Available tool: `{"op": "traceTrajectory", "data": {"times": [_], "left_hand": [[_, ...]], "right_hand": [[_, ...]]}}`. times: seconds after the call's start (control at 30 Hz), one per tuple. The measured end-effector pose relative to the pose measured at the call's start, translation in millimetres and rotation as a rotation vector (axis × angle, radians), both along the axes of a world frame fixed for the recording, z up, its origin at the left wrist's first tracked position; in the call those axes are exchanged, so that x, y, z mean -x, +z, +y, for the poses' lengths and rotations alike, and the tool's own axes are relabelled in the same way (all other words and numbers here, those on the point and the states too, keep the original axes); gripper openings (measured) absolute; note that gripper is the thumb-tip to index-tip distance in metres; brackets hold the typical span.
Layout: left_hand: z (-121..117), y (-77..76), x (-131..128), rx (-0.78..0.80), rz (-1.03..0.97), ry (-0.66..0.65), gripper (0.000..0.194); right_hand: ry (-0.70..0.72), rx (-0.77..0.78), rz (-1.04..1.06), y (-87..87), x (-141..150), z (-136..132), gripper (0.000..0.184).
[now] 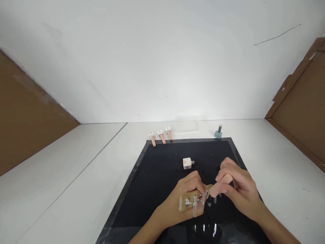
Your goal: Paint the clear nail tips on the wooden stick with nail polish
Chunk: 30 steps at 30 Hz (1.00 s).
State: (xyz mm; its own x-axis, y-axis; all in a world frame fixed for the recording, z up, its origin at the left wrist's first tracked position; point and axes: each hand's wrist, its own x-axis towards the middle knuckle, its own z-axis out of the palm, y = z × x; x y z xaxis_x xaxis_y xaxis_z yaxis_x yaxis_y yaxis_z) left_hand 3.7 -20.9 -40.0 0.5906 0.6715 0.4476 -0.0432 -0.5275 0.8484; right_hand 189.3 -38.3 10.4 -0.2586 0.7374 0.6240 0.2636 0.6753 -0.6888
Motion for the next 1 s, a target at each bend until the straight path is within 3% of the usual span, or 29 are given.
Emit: {"op": "traceTrajectory", "data": {"times": [0.33, 0.47, 0.6, 0.73, 0.83, 1.0], "left_hand": [[0, -2.6, 1, -0.057, -0.015, -0.005, 0.021], [-1, 3.2, -2, -0.049, -0.041, 0.017, 0.018], [-4, 4.0, -3, 0.187, -0.169, -0.010, 0.013], [-4, -5.8, -3, 0.563, -0.375, -0.173, 0.021], [-2, -8.8, -4, 0.727, -0.487, -0.239, 0.029], [-3, 1.2, -8, 0.874, -0.519, -0.302, 0.036]], "right_hand": [[-0.029, 0.013, 0.032, -6.6, -2, 0, 0.025], [-0.066, 0.099, 0.163, -10.3, -2, 0, 0.024], [-0.048, 0.361, 0.529, -11.3, -5, 4, 0.029], [0.178, 0.650, 0.792, -7.6, -5, 8, 0.025], [0.286, 0.697, 0.866, -6.0, -3, 8, 0.023], [0.289, 0.627, 0.839, -8.3, -1, 3, 0.028]]}}
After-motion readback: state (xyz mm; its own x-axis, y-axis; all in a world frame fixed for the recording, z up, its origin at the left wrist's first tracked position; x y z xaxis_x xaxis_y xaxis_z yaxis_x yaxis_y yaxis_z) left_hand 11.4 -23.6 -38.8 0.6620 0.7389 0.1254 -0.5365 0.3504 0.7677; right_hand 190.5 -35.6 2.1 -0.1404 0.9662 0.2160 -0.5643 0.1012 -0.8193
